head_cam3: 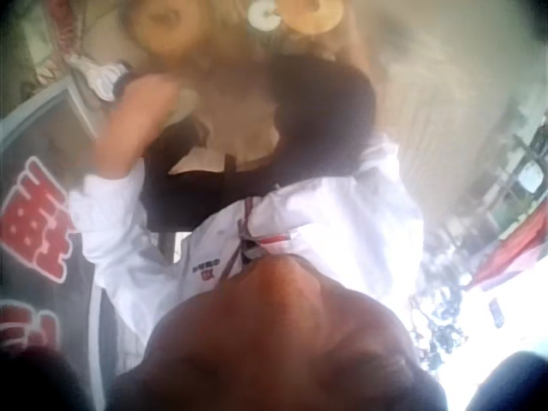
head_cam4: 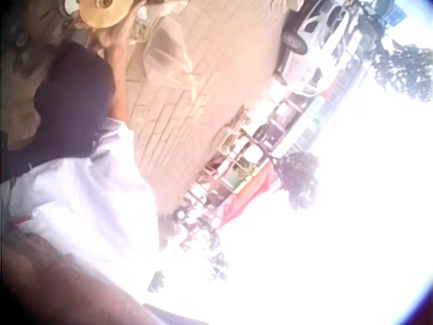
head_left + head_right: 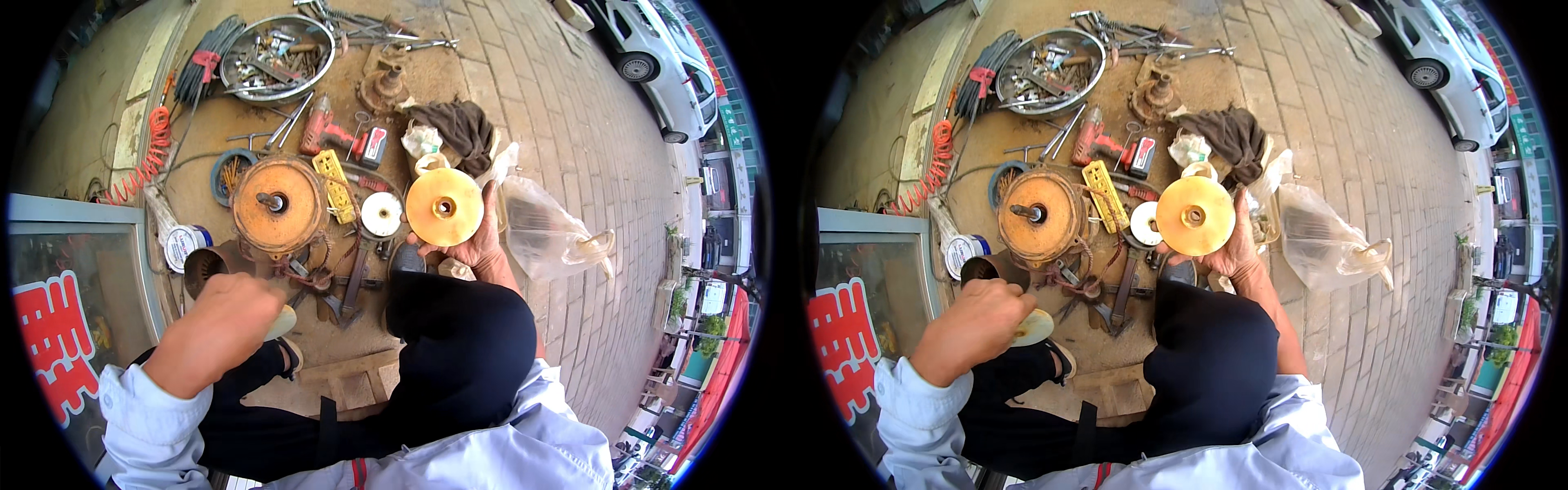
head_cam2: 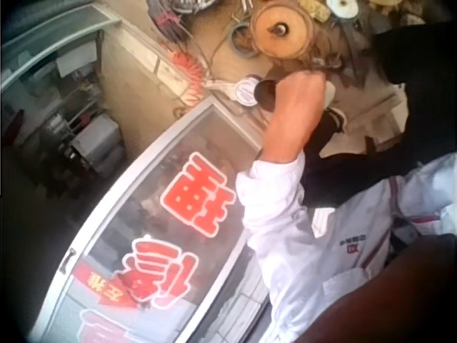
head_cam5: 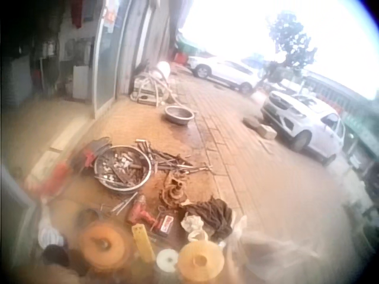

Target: The person sits on the ground and assembles a mechanical component, likely a clutch or brake drum. They insert a small metal pin into a circular disc, place the disc onto a central shaft, and then fit a larger metal housing over the assembly. They use a hammer to tap the components into place.

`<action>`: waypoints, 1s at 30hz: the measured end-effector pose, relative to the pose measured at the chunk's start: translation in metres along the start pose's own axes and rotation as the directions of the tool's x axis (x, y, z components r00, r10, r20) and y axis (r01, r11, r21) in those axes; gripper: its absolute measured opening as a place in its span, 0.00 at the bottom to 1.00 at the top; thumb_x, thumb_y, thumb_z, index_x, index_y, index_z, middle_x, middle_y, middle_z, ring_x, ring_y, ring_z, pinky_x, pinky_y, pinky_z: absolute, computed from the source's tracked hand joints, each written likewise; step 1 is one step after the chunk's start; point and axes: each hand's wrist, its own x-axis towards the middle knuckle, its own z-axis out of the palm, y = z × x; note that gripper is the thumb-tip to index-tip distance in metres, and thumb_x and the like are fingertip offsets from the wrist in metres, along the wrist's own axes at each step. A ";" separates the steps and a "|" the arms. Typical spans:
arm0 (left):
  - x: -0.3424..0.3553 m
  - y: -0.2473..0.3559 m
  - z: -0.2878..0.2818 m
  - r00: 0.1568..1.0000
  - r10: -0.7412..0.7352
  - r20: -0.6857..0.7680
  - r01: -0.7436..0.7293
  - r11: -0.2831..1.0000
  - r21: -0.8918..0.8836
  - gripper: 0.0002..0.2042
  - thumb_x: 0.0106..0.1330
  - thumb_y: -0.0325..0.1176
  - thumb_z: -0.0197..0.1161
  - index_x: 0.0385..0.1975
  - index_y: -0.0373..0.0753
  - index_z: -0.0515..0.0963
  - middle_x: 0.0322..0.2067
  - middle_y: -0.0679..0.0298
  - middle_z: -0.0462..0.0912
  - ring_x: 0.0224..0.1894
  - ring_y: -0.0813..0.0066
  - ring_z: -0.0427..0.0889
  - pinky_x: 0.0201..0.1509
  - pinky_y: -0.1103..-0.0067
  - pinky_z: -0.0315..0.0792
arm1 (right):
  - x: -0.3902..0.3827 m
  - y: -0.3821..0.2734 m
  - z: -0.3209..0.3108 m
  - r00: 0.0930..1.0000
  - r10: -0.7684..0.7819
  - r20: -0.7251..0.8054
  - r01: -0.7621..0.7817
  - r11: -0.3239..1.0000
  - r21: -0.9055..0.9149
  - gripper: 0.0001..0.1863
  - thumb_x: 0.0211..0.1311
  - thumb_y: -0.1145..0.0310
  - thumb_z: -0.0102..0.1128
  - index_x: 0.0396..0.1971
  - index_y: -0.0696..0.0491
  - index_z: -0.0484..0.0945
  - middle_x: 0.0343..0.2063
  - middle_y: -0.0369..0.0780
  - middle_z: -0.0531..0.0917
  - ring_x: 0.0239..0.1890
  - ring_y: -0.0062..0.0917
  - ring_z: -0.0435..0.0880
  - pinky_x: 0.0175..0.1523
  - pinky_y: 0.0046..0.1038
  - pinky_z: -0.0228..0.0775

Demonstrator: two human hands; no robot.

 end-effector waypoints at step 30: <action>-0.003 -0.021 -0.049 0.888 -0.327 -0.323 -0.357 -0.046 -0.933 0.19 0.77 0.39 0.57 0.58 0.32 0.74 0.51 0.59 0.83 0.51 0.71 0.85 0.53 0.70 0.83 | 0.048 0.049 0.249 0.913 -0.387 0.130 0.195 0.135 -0.971 0.21 0.70 0.72 0.60 0.57 0.69 0.74 0.40 0.45 0.87 0.32 0.19 0.84 0.26 0.19 0.72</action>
